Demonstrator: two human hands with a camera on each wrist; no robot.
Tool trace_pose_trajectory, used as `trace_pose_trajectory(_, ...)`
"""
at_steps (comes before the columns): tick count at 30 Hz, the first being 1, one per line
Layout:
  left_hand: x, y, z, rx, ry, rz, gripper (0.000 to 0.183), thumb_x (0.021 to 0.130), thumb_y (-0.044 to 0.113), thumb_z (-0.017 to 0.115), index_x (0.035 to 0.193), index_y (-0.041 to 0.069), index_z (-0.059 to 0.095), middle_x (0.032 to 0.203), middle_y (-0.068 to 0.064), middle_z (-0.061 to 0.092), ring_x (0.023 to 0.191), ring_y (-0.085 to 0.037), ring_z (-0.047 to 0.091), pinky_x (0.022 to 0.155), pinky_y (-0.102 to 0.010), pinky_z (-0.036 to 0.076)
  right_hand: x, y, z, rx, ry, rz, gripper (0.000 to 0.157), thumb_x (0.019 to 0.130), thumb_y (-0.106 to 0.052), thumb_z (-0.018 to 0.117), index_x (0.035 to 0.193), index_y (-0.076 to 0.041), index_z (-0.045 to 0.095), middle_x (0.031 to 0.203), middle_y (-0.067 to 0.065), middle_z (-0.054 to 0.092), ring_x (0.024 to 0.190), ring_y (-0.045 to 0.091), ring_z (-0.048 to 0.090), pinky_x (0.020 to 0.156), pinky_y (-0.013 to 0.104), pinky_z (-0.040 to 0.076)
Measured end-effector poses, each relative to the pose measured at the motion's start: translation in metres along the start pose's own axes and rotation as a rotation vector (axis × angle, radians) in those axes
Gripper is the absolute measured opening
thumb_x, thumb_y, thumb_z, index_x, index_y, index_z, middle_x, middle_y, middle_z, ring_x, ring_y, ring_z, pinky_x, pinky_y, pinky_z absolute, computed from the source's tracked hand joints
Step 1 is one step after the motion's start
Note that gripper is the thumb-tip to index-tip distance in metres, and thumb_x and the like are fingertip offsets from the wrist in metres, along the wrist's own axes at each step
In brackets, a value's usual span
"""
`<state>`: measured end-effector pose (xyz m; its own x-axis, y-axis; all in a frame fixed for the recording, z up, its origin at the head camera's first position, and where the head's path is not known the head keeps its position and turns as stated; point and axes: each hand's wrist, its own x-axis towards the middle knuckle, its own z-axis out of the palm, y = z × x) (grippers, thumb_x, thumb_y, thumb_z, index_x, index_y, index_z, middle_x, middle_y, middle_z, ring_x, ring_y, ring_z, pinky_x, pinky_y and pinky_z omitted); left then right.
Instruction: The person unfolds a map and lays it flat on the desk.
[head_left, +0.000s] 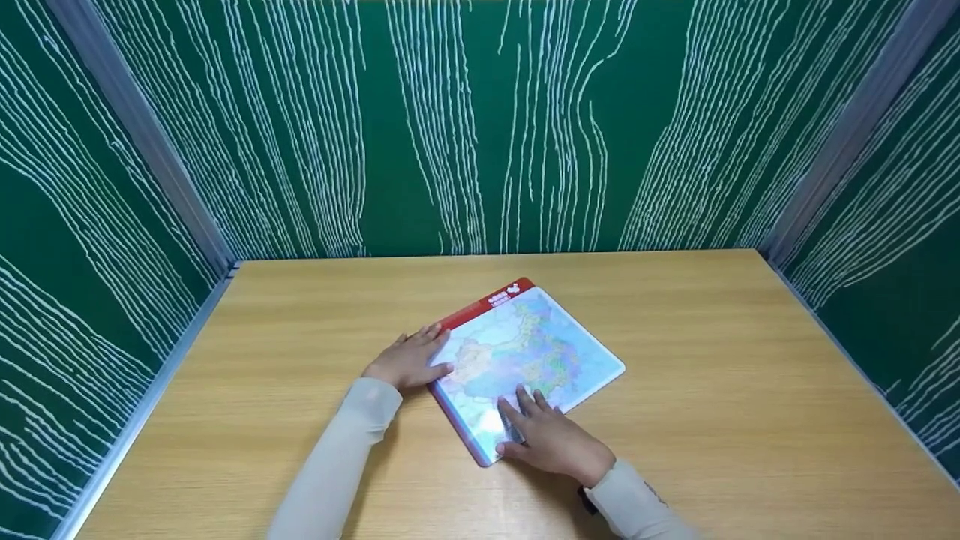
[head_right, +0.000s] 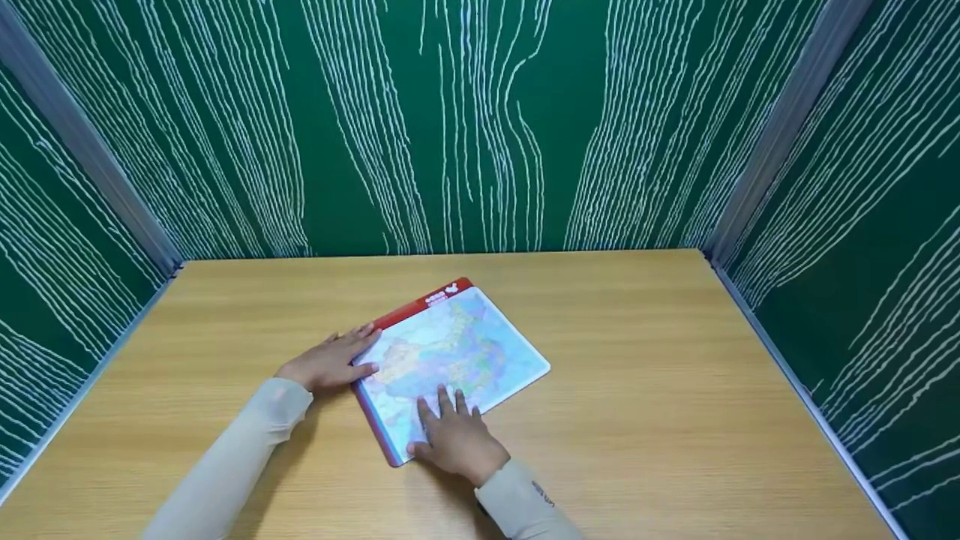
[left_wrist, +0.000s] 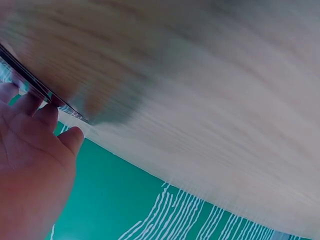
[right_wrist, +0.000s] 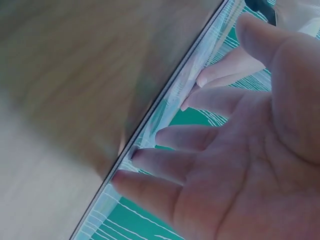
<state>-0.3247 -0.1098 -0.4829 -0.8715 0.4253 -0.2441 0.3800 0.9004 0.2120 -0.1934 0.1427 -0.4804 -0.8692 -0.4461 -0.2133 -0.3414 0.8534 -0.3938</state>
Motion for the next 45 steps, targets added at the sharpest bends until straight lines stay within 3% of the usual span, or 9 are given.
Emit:
trace_pose_trajectory(9,0.002,0.002,-0.002,0.042,-0.027,0.011,0.080,0.091,0.062,0.044,0.155,0.024,0.015,0.163,0.002,0.010,0.151,-0.020,0.008,0.121,-0.051,0.008,0.002,0.001,0.001,-0.044,0.000,-0.060,0.068,0.093,-0.050,0.054,0.147,-0.010,0.040,0.152,0.033,0.025,0.137,0.057,0.023,0.104,0.070,0.030)
trace_pose_trajectory(31,-0.013,-0.001,0.001,0.035,-0.022,0.008,0.081,0.089,0.064,0.046,0.154,0.029,0.014,0.162,0.006,0.011,0.151,-0.022,0.008,0.121,-0.049,0.007,0.004,0.007,-0.011,0.023,-0.051,0.023,0.070,0.093,-0.049,0.054,0.150,-0.014,0.034,0.156,0.023,0.025,0.142,0.049,0.021,0.111,0.065,0.023)
trace_pose_trajectory(38,-0.017,-0.003,0.003,-0.003,-0.034,0.020,0.080,0.090,0.061,0.047,0.154,0.026,0.015,0.162,0.005,0.011,0.151,-0.021,0.007,0.121,-0.049,0.006,0.005,0.015,-0.010,0.043,-0.023,-0.020,0.073,0.092,-0.048,0.056,0.150,-0.009,0.033,0.154,0.028,0.024,0.140,0.055,0.018,0.108,0.070,0.020)
trace_pose_trajectory(45,-0.024,-0.004,0.003,0.006,-0.016,0.036,0.076,0.090,0.060,0.050,0.153,0.031,0.018,0.161,0.007,0.013,0.151,-0.023,0.007,0.121,-0.051,0.007,0.005,0.019,-0.013,0.033,-0.044,0.014,0.075,0.089,-0.048,0.061,0.150,-0.015,0.033,0.156,0.023,0.023,0.142,0.051,0.017,0.111,0.067,0.018)
